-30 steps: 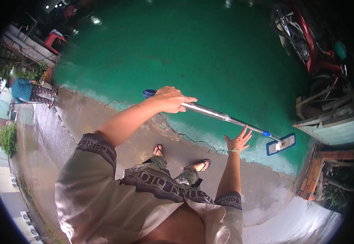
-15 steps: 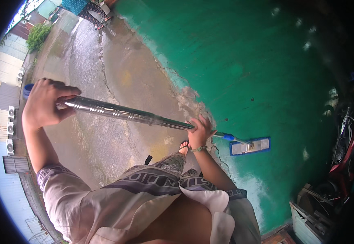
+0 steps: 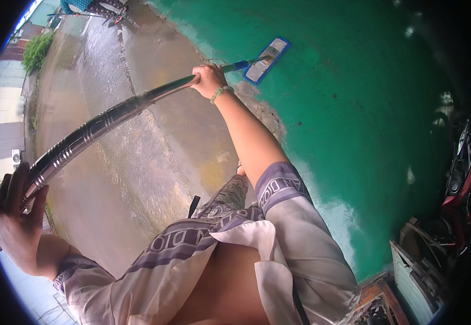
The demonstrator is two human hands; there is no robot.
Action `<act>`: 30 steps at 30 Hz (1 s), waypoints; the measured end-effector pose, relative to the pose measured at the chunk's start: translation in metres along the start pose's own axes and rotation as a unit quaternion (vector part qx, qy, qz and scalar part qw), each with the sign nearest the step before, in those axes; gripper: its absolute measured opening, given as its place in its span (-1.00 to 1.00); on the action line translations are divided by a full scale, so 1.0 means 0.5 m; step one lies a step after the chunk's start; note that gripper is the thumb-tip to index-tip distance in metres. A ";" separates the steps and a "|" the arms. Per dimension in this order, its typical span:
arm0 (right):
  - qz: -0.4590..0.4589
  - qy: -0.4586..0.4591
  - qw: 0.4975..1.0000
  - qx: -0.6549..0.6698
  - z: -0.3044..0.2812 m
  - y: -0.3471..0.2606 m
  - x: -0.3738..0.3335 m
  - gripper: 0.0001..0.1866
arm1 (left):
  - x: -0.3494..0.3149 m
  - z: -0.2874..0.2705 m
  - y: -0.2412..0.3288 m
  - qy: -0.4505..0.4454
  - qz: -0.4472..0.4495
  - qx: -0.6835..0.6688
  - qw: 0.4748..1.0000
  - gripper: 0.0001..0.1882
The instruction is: The person mops a green-painted floor in a workshop using a flat mop with a long metal handle. They move around various items including a fan, stools, and a motorcycle, and later mop an adjacent outdoor concrete area.
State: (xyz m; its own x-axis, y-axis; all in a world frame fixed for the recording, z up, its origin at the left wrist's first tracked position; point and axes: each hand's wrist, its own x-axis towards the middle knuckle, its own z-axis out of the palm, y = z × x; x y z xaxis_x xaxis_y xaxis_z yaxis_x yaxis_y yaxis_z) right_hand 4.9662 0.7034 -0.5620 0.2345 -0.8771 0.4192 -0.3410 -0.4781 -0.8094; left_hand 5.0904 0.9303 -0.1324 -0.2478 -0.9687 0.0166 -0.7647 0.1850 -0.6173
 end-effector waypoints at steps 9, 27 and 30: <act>0.067 0.063 0.995 -0.049 -0.276 -0.135 -0.364 -0.72 | -0.067 -0.097 -0.032 -0.117 -0.035 -0.312 0.942 -0.55; 0.785 0.116 0.519 -0.318 -0.634 0.164 -1.125 -0.19 | 0.035 0.211 0.731 -0.004 0.443 -0.300 0.845 -0.64; 0.763 0.120 0.533 -0.346 -0.602 0.161 -1.069 -0.15 | 0.072 0.221 0.690 0.009 0.436 -0.303 0.847 -0.64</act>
State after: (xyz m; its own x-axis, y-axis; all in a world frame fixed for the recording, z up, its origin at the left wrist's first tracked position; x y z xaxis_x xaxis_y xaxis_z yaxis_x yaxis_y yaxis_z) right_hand 4.5395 1.1196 -0.7272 -0.8914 -0.2108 -0.4011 -0.2418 0.9699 0.0276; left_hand 4.8835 0.9407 -0.4315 -0.8805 -0.4188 -0.2219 -0.4503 0.8853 0.1158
